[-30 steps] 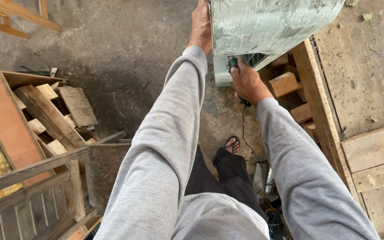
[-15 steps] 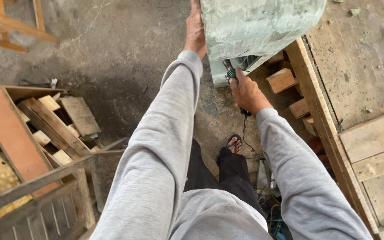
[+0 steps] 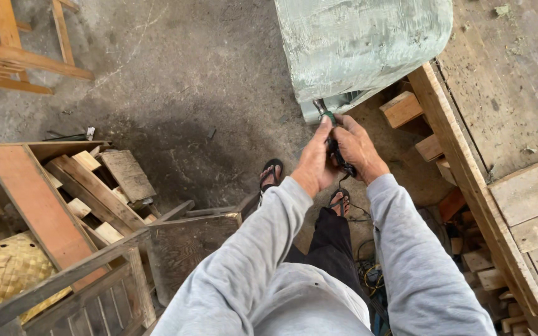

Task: The person uses a handheld electric cutting tool to trim and shape a large gray plastic crate. They work along the edges and corners, removing small sections of plastic and occasionally repositioning the crate to access different areas.

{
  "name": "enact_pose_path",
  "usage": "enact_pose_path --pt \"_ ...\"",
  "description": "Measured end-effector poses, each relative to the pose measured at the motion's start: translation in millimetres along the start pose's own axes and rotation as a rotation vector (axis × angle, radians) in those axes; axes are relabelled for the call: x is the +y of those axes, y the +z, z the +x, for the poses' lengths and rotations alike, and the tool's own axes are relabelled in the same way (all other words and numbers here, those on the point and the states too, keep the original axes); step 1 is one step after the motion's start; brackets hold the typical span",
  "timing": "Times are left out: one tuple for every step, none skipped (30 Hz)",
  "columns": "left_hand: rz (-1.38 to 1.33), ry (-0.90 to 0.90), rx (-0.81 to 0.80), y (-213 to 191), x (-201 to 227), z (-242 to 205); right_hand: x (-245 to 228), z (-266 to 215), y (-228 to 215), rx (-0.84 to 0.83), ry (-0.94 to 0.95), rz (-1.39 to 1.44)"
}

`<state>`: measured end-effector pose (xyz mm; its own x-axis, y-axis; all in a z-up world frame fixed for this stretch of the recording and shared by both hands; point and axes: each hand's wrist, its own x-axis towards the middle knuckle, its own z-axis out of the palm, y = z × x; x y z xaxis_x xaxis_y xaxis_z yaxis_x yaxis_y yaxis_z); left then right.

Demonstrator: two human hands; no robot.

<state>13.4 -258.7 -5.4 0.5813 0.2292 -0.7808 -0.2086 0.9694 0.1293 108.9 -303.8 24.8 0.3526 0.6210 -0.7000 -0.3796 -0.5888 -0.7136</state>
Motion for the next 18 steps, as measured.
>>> enact_pose_path --pt "-0.047 0.006 -0.066 -1.6 -2.4 7.4 0.1 5.8 -3.8 0.011 -0.020 -0.063" --pt "-0.053 -0.022 -0.026 -4.5 -5.7 13.5 0.5 10.1 -8.3 0.024 -0.035 -0.126" --pt "-0.058 -0.051 0.015 -4.9 -7.5 22.5 1.2 13.4 -11.9 0.037 -0.049 -0.188" --pt "-0.061 -0.077 0.053 -4.8 -7.0 32.8 0.5 17.4 -15.0 0.035 -0.087 -0.236" --pt "-0.096 -0.078 0.038 -5.1 -7.5 41.5 -1.2 20.4 -17.8 0.032 -0.125 -0.284" --pt "-0.131 -0.079 0.022 -4.8 -7.9 49.3 -3.4 21.3 -18.8 0.031 -0.163 -0.332" --pt "-0.165 -0.080 0.007 -4.8 -9.2 55.5 -6.2 21.9 -18.3 0.066 -0.228 -0.471" --pt "-0.178 -0.076 -0.023 -4.6 -12.1 61.0 -8.9 22.1 -17.4 0.103 -0.292 -0.609" --pt "-0.192 -0.072 -0.052 -4.5 -15.4 65.3 -11.0 20.5 -16.4 0.140 -0.357 -0.748" --pt "-0.206 -0.068 -0.084 -4.6 -19.0 67.5 -13.1 17.4 -15.4 0.140 -0.299 -0.827" --pt "-0.235 -0.069 -0.114 -5.5 -22.8 67.6 -14.5 13.7 -14.5 0.141 -0.240 -0.904" --pt "-0.262 -0.068 -0.144 -7.1 -24.6 67.3 -15.6 11.9 -12.9 0.140 -0.183 -0.979" --pt "-0.289 -0.066 -0.173 -7.8 -25.4 67.2 -16.9 12.3 -11.4 0.141 -0.170 -0.937" --pt "-0.236 -0.066 -0.077 -8.3 -23.4 67.7 -18.0 13.2 -10.9 0.143 -0.158 -0.895" --pt "-0.182 -0.065 0.019 -9.6 -18.9 68.4 -18.5 14.8 -10.9 0.146 -0.145 -0.852" --pt "-0.127 -0.062 0.115 -10.2 -14.8 69.9 -18.8 17.6 -12.7 0.084 -0.095 -0.583" --pt "-0.081 -0.065 0.152 -9.3 -10.0 73.1 -19.1 20.4 -17.1 0.022 -0.047 -0.313" --pt "-0.035 -0.070 0.194 -10.0 -4.0 75.4 -17.2 22.1 -18.6 -0.041 0.006 -0.041"
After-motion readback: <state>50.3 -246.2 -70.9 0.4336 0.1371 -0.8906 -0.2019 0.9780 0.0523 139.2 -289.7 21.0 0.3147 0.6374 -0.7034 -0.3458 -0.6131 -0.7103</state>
